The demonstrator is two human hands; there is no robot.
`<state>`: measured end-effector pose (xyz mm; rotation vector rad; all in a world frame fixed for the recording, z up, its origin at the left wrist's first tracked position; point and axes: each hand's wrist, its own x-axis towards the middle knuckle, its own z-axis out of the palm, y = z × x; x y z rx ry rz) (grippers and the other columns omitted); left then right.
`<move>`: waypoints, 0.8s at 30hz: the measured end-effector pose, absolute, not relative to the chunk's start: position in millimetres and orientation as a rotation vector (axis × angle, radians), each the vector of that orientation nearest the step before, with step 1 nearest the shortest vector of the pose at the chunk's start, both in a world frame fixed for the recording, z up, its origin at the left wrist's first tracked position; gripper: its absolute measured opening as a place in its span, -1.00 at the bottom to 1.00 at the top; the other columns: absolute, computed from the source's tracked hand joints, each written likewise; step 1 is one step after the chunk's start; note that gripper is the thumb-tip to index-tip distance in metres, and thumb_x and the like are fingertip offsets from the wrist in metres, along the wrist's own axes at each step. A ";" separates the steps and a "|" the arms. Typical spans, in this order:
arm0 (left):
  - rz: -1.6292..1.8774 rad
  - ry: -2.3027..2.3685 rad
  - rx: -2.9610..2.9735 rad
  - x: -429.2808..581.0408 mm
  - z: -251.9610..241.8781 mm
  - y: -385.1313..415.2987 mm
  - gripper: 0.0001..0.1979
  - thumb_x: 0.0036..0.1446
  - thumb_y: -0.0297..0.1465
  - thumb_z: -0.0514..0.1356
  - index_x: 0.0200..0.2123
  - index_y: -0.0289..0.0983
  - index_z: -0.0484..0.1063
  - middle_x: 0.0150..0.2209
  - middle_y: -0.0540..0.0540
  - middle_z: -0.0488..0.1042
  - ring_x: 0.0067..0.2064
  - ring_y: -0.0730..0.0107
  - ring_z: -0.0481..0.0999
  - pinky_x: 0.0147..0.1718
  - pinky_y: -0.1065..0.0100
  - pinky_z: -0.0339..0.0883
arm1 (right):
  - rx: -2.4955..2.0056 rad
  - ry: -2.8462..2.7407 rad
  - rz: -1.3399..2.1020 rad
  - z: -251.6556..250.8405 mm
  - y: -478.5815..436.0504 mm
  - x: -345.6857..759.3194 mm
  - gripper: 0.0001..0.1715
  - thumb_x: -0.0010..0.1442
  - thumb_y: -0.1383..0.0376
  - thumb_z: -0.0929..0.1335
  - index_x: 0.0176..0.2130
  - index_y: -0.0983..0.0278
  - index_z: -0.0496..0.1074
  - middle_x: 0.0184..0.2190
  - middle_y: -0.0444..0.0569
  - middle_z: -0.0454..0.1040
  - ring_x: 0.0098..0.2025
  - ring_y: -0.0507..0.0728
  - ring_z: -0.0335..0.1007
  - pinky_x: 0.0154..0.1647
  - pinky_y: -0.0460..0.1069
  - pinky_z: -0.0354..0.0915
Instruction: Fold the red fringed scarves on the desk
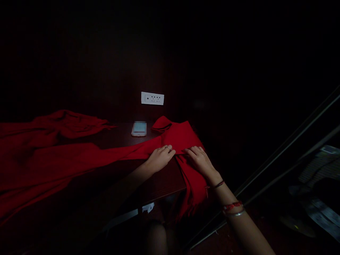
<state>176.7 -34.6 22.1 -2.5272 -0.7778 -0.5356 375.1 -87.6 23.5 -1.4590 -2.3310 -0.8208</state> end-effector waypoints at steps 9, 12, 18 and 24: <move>-0.508 -0.794 -2.473 172.1 22.6 -26.9 -0.81 0.10 -0.52 -0.03 -0.19 -0.28 0.25 -0.26 -0.10 0.36 -0.24 0.38 0.36 -0.32 0.36 0.23 | -1.501 -2.221 -0.870 29.2 -79.0 377.7 -0.75 0.12 0.46 0.14 -0.23 0.33 0.31 -0.45 -0.01 0.34 -0.39 0.09 0.15 -0.29 -0.05 0.06; -0.499 -0.796 -2.474 173.1 22.8 -26.7 -0.82 0.10 -0.53 -0.03 -0.21 -0.29 0.25 -0.28 -0.10 0.36 -0.25 0.37 0.37 -0.34 0.37 0.23 | -1.486 -2.217 -0.863 31.4 -80.0 379.7 -0.74 0.13 0.47 0.14 -0.23 0.32 0.32 -0.45 -0.01 0.35 -0.39 0.08 0.16 -0.31 -0.06 0.07; -0.486 -0.736 -2.502 176.9 19.8 -28.4 -0.87 0.10 -0.50 -0.02 -0.26 -0.28 0.25 -0.24 -0.10 0.33 -0.23 0.35 0.36 -0.40 0.39 0.26 | -1.545 -2.203 -0.874 32.0 -85.2 379.0 -0.81 0.14 0.39 0.17 -0.34 0.28 0.35 -0.49 -0.06 0.32 -0.43 0.05 0.14 -0.36 -0.08 0.05; -0.398 -0.635 -2.593 178.1 11.4 -26.3 -0.85 0.07 -0.54 0.00 -0.27 -0.30 0.27 -0.22 -0.13 0.34 -0.18 0.31 0.35 -0.37 0.36 0.28 | -1.603 -2.249 -0.885 25.2 -92.8 379.1 -0.86 0.11 0.39 0.21 -0.35 0.27 0.35 -0.44 -0.04 0.32 -0.39 0.06 0.15 -0.35 -0.07 0.06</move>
